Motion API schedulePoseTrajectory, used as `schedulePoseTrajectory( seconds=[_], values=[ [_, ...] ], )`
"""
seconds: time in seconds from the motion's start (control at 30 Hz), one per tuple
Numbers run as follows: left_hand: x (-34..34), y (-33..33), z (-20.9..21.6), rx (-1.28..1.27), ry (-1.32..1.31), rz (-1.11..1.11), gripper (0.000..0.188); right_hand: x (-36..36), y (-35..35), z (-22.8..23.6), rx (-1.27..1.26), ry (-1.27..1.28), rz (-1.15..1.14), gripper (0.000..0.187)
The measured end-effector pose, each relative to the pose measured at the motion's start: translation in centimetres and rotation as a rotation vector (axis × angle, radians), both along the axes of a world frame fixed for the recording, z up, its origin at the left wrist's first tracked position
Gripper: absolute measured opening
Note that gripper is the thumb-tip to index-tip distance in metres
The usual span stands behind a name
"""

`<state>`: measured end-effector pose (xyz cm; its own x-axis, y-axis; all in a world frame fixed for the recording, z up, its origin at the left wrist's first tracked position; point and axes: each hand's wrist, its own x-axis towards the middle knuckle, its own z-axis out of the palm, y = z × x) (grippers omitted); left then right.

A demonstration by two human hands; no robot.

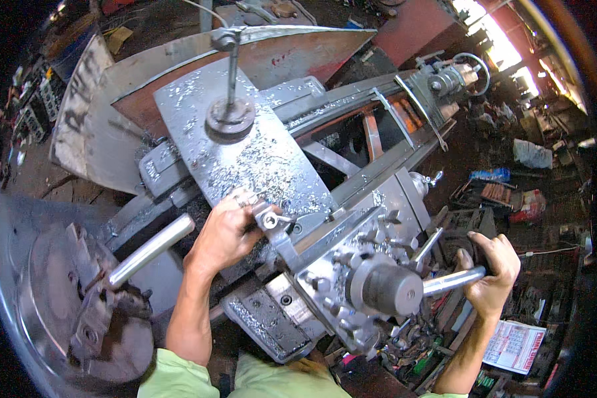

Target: The person operates a metal lathe, adjusting the chuck and tool post, then uses a caliper to measure a metal workpiece. They clean metal shavings with a brush and inspect the setup with a flashlight.

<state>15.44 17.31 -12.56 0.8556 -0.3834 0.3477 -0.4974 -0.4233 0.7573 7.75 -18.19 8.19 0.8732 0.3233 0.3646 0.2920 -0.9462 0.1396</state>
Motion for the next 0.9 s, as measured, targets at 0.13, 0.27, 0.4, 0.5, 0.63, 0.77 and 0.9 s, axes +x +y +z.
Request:
schedulePoseTrajectory(
  seconds=[0.13, 0.27, 0.4, 0.5, 0.63, 0.77, 0.9],
  values=[
    [-0.2, -0.7, 0.8, 0.016, 0.001, 0.001, 0.022, 0.2, -0.2, 0.1, 0.016, 0.023, -0.003, 0.033],
    [-0.5, -1.5, 1.4, -0.026, 0.034, 0.004, 0.023, 0.3, -0.4, 0.1, 0.023, 0.025, -0.001, 0.036],
    [-0.8, -1.6, 1.2, 0.018, 0.065, 0.049, 0.023, 0.2, -0.4, 0.1, 0.043, 0.033, -0.014, 0.037],
    [-0.6, -1.2, 1.0, 0.068, 0.058, 0.026, 0.024, 0.2, -0.4, 0.1, 0.057, 0.041, -0.013, 0.037],
    [0.1, -0.8, 0.9, 0.093, -0.02, -0.075, 0.032, 0.2, -0.4, 0.2, 0.039, 0.048, -0.011, 0.038],
    [0.4, -1.0, 0.7, 0.094, -0.024, -0.129, 0.034, 0.2, -0.4, 0.2, 0.043, 0.044, -0.005, 0.038],
    [1.0, -0.7, 0.4, 0.116, -0.051, -0.165, 0.035, 0.1, -0.3, 0.3, 0.029, 0.047, -0.003, 0.037]
  ],
)
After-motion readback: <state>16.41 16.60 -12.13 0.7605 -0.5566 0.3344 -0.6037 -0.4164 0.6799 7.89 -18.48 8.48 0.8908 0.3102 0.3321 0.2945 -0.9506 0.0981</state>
